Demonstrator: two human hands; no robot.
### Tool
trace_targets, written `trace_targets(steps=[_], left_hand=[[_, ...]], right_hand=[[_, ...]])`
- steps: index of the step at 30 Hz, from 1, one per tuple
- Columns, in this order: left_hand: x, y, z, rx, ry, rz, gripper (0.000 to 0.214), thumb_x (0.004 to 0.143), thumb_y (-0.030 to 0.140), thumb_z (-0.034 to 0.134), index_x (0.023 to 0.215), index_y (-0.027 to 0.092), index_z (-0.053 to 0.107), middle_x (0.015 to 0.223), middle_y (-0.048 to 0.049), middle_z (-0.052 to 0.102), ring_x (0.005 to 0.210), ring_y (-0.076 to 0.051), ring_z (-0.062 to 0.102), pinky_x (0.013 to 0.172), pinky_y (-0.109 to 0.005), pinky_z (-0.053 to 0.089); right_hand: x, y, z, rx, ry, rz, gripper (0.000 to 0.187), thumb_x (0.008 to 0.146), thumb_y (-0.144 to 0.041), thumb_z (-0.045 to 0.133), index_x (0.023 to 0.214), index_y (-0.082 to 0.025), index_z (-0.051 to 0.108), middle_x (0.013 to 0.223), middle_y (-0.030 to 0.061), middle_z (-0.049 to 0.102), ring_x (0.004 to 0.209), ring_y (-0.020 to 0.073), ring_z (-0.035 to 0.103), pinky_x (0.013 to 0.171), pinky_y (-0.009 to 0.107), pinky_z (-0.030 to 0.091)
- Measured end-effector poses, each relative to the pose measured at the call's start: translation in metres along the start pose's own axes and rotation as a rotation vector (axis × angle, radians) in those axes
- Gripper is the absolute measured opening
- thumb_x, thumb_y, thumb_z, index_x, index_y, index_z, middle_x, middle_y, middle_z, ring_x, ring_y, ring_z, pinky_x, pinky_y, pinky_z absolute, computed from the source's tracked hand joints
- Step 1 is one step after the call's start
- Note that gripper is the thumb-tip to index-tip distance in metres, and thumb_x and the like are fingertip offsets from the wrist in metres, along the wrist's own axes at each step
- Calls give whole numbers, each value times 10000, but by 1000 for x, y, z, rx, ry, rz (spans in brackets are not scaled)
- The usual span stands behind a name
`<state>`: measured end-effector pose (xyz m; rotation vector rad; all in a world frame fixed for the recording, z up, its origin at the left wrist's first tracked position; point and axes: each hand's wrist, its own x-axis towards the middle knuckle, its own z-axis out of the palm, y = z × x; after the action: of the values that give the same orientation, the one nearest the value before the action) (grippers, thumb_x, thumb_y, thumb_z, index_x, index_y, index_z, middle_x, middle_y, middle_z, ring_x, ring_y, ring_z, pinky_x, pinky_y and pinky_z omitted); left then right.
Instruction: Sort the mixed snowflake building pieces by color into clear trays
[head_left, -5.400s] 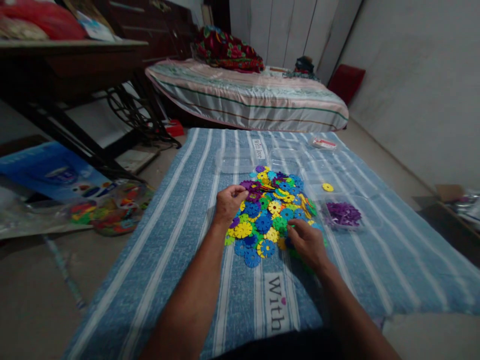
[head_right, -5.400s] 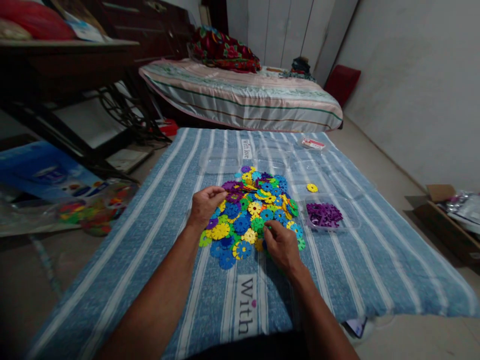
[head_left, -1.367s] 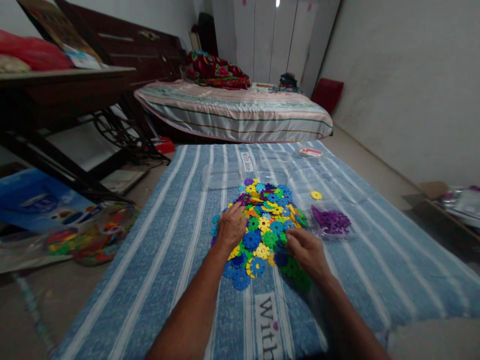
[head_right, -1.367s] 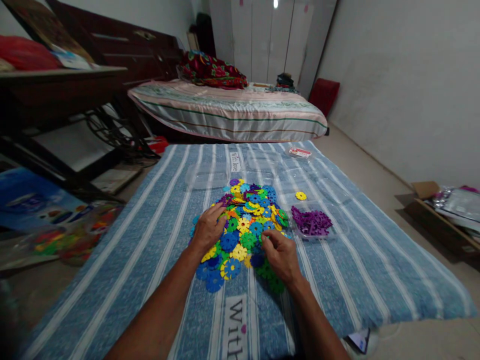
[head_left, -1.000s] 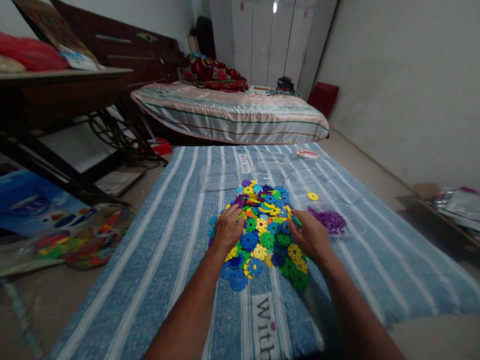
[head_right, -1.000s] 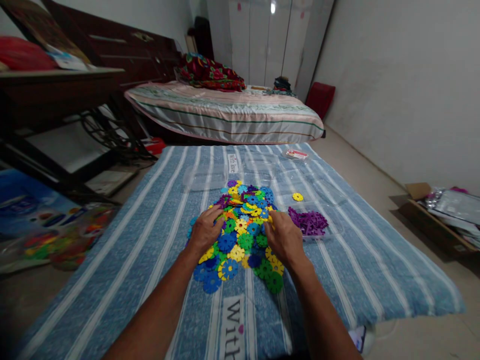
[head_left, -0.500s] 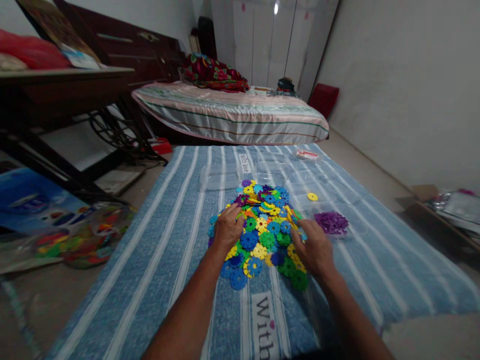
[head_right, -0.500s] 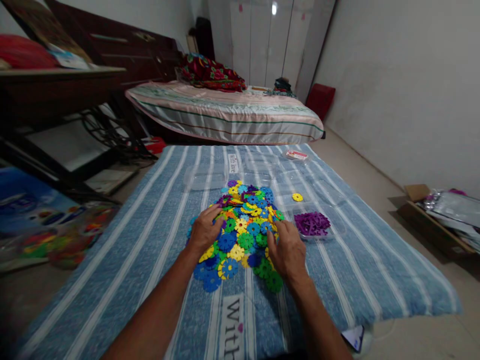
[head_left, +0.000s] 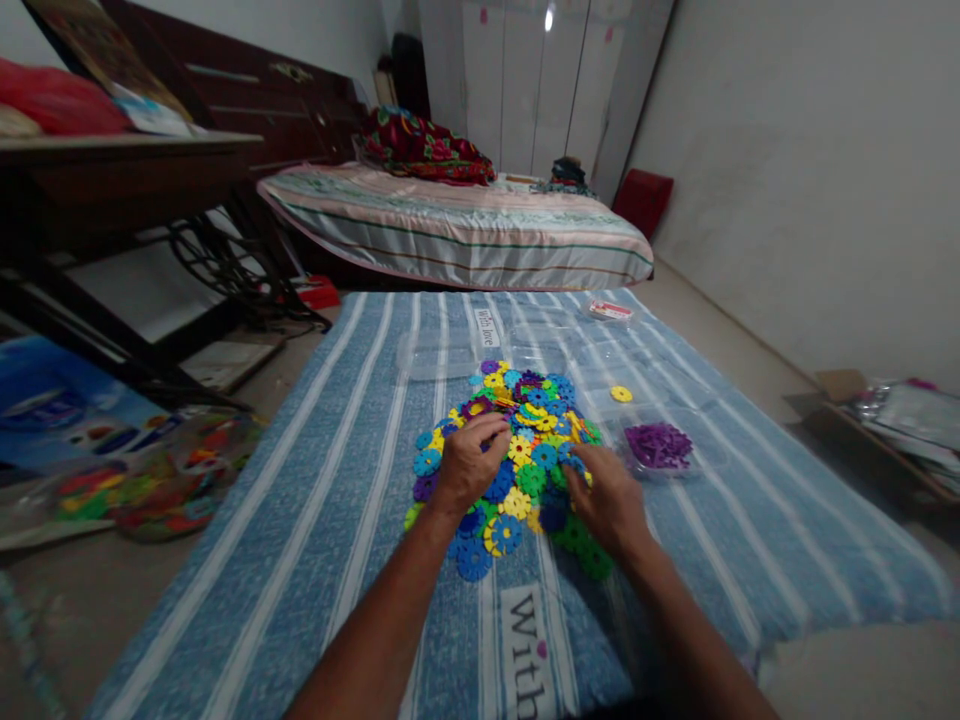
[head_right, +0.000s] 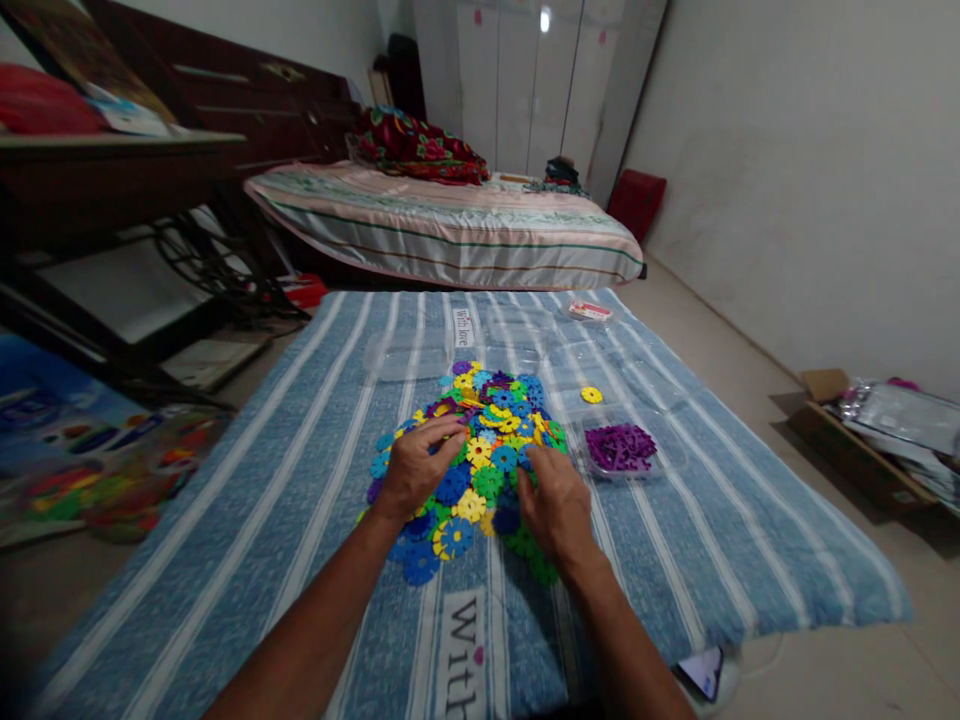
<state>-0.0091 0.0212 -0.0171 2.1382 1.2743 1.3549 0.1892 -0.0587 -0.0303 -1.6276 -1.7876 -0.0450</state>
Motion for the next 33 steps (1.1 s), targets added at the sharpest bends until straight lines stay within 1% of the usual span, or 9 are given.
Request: trace_targets(steps=[2,4,7,9,14,22,26,31,33], left_hand=[[-1,1,1,-16,-8,-13,182,833,252,575,814,178,740,915,-74,761,920,-208,708,878,-340,566],[-1,2,2,-23,-5,-26,192,838,257,565,802,182,738,901,-68,761,909,-204,709,868,-337,569],[0,4,1,-21,2,-31,199,840,260,554,784,194,732,872,-51,759,905,-200,708,867,-328,568],[1,4,0,-23,-3,-28,201,839,263,553,769,194,729,855,-46,758,897,-196,707,862,-317,568],[1,2,-1,-27,-1,-47,215,845,286,552,771,191,730,867,-40,759,889,-187,706,859,-295,564],[2,-1,-1,-28,3,-38,223,830,287,553,745,189,734,847,-40,762,864,-186,711,852,-297,567],[3,-2,-1,-37,0,-43,233,825,300,552,754,186,742,854,-46,765,861,-191,715,846,-300,572],[3,-2,-2,-22,-2,-55,236,819,324,563,759,194,749,870,-44,767,886,-198,715,855,-300,571],[4,-4,-2,-19,-3,-60,233,814,334,567,758,202,750,870,-36,768,891,-198,715,862,-301,570]], right_hand=[[11,12,-11,-139,76,39,241,897,-258,463,991,-164,663,970,117,688,916,235,610,822,342,463],[22,26,-24,-307,85,123,248,885,-274,487,984,-149,677,909,119,691,870,247,608,778,342,445],[37,46,-40,-470,-40,232,252,873,-300,517,986,-168,699,843,110,698,797,243,615,692,322,407],[43,56,-45,-487,-102,304,269,866,-318,532,1021,-178,703,863,111,709,794,244,626,652,311,388],[46,79,-48,-389,-182,382,260,858,-305,514,983,-212,721,837,71,718,771,222,634,587,281,360],[39,117,-50,-251,-63,335,337,710,-185,542,995,-173,722,923,74,729,846,211,649,767,314,470],[40,117,-52,-106,-75,318,300,678,-216,550,917,-181,727,873,62,729,805,209,655,775,332,495],[37,108,-59,109,100,313,277,756,-349,527,881,-186,712,879,65,732,775,210,662,765,349,516],[30,104,-66,112,111,285,274,797,-371,515,867,-187,705,855,66,725,746,202,657,736,334,514]])
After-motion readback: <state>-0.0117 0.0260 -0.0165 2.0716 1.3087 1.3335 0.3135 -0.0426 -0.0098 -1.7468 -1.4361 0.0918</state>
